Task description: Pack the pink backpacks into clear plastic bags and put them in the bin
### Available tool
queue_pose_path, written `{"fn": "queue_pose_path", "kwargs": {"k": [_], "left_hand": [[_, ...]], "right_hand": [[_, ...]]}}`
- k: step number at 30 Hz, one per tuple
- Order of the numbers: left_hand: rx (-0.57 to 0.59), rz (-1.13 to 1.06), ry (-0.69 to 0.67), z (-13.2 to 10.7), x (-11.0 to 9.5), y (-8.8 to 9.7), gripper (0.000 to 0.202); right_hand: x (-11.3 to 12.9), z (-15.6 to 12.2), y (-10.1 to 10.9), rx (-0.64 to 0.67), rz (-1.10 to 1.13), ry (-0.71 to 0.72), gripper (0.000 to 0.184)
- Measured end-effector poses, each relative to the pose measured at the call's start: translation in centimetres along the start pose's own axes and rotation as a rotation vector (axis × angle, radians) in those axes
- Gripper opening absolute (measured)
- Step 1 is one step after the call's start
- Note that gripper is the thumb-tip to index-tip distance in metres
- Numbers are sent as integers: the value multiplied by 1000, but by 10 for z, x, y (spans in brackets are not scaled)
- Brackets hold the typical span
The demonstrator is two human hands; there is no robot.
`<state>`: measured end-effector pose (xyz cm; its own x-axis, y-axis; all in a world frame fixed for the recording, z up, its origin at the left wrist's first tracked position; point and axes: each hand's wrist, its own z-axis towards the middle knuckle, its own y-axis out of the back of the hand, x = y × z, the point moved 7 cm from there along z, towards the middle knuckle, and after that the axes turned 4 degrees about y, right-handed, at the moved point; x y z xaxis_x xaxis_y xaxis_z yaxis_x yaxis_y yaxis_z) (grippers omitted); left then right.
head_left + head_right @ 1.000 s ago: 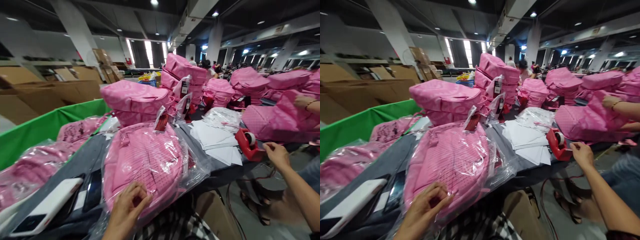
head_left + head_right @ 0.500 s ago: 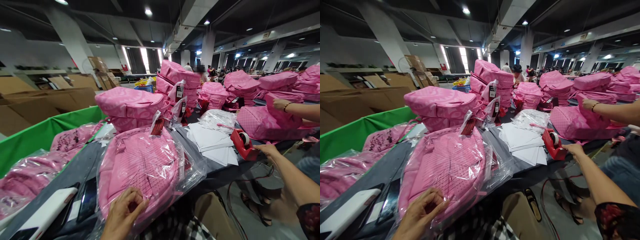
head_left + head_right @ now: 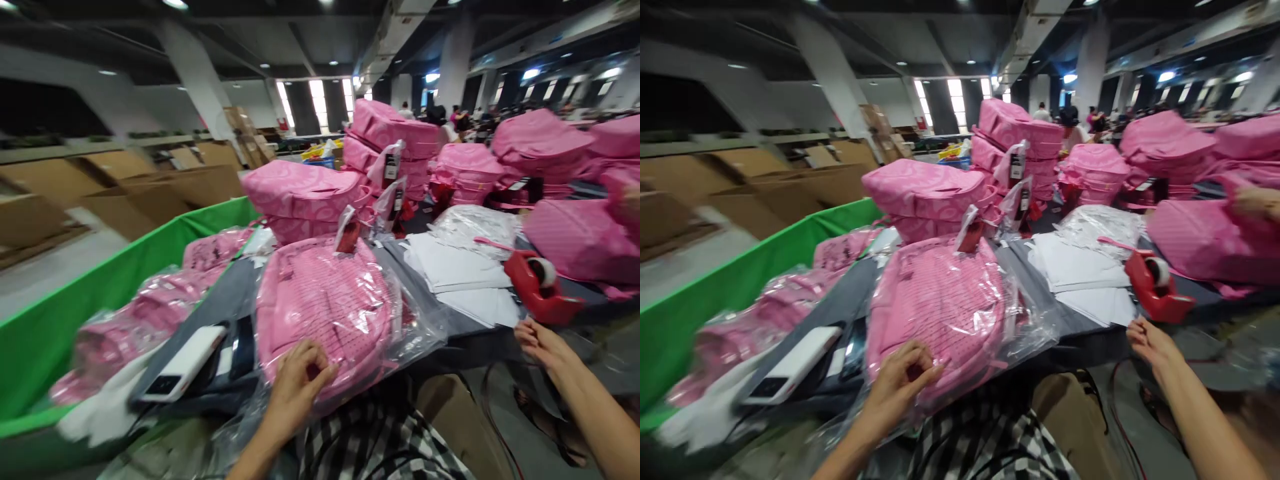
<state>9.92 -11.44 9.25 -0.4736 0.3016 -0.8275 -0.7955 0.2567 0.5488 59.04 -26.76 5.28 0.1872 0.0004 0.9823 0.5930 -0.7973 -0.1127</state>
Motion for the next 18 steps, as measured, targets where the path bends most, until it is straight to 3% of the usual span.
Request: {"fn": "queue_pose_path", "kwargs": {"k": [2, 4, 8, 11, 14, 16, 18], "left_hand": [[-12, 3, 8, -2, -7, 1, 29], [-15, 30, 15, -1, -13, 2, 26], [-20, 108, 37, 1, -17, 3, 23], [-33, 146, 53, 0, -17, 3, 24], [-33, 146, 52, -1, -16, 1, 23], [-27, 140, 43, -1, -15, 1, 24], [-12, 136, 41, -1, -14, 1, 24]], "right_hand": [[0, -28, -50, 223, -9, -36, 51], [16, -61, -103, 516, -114, 67, 47], [57, -140, -212, 1201, -545, 560, 39], [55, -186, -278, 1567, -862, 970, 28], [36, -188, -322, 1577, -1179, 1267, 13], [28, -171, -337, 1468, -1321, 1294, 15], [33, -150, -339, 1335, -1343, 1226, 22]]}}
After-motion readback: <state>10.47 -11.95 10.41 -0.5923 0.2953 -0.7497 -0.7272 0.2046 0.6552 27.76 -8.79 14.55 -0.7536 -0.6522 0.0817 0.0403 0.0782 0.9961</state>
